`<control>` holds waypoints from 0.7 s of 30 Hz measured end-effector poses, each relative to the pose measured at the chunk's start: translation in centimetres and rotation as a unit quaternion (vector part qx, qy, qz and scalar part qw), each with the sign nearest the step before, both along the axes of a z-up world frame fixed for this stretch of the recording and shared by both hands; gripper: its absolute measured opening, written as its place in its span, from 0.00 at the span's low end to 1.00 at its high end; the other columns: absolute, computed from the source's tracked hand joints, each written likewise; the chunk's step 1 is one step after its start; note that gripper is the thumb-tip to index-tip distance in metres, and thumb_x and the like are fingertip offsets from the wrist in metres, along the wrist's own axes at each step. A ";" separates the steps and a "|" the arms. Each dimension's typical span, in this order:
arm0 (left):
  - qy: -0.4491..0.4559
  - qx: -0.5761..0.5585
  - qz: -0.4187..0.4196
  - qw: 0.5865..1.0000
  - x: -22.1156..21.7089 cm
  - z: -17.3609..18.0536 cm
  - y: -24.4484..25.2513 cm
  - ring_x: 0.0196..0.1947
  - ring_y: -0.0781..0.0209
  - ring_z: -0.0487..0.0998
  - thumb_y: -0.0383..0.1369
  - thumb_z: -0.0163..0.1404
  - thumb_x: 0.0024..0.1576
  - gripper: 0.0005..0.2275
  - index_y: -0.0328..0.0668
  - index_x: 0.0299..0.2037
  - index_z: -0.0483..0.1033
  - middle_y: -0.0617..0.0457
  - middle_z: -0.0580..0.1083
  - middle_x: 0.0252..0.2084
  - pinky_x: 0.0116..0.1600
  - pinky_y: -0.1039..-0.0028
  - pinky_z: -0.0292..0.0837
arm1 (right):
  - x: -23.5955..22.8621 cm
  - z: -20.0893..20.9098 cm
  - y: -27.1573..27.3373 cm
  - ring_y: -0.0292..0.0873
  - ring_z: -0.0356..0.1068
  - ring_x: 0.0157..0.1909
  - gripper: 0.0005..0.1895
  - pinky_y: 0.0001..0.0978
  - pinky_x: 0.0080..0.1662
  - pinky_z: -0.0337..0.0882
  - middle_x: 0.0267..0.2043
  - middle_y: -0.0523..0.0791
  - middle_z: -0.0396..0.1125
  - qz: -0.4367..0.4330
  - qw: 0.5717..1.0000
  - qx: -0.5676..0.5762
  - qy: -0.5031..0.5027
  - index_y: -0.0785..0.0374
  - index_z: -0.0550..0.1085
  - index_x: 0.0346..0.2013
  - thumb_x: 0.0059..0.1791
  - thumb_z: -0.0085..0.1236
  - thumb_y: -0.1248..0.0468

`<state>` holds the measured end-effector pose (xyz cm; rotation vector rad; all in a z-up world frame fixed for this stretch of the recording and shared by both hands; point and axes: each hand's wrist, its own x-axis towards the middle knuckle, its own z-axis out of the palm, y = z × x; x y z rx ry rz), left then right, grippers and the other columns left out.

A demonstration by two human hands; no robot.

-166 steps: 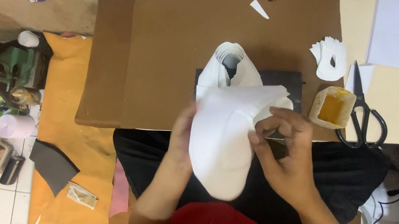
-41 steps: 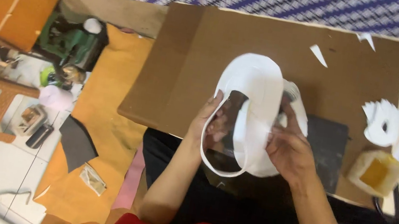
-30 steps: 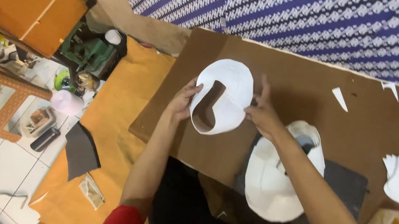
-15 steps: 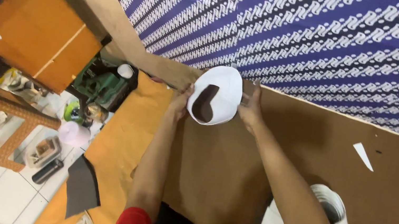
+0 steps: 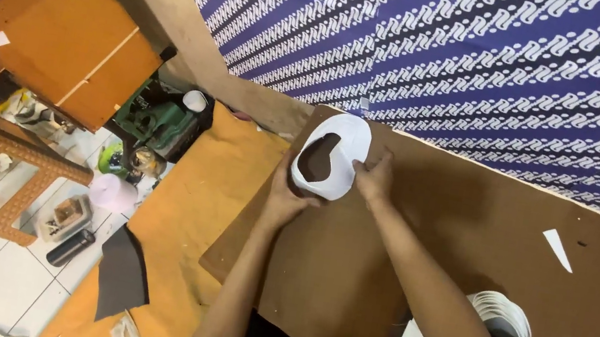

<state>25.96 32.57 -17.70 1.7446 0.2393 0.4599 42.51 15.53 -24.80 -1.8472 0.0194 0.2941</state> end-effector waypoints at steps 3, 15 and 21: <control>0.071 0.142 0.071 0.985 -0.2 2.3 -2.6 0.71 0.36 0.61 0.51 0.75 0.27 0.61 0.39 0.73 0.53 0.35 0.61 0.71 0.76 0.50 0.54 | 0.0 0.9 0.8 0.47 0.68 0.62 0.45 0.39 0.59 0.74 0.63 0.53 0.64 -0.014 0.998 0.063 0.009 0.56 0.46 0.75 0.51 0.63 0.60; 0.078 0.163 0.228 0.957 0.4 1.4 -7.6 0.67 0.32 0.65 0.47 0.73 0.33 0.59 0.40 0.75 0.47 0.35 0.63 0.69 0.73 0.45 0.53 | -2.1 2.0 -1.4 0.51 0.69 0.62 0.41 0.43 0.53 0.78 0.62 0.55 0.63 -0.015 0.999 0.050 0.008 0.63 0.48 0.72 0.51 0.60 0.65; 0.069 0.252 0.239 0.935 -0.2 -0.9 -5.7 0.64 0.39 0.71 0.44 0.73 0.35 0.52 0.46 0.72 0.57 0.43 0.67 0.67 0.64 0.38 0.64 | -11.1 15.7 -9.0 0.64 0.64 0.65 0.38 0.56 0.63 0.69 0.65 0.66 0.55 0.040 0.998 0.023 -0.048 0.70 0.47 0.71 0.51 0.56 0.68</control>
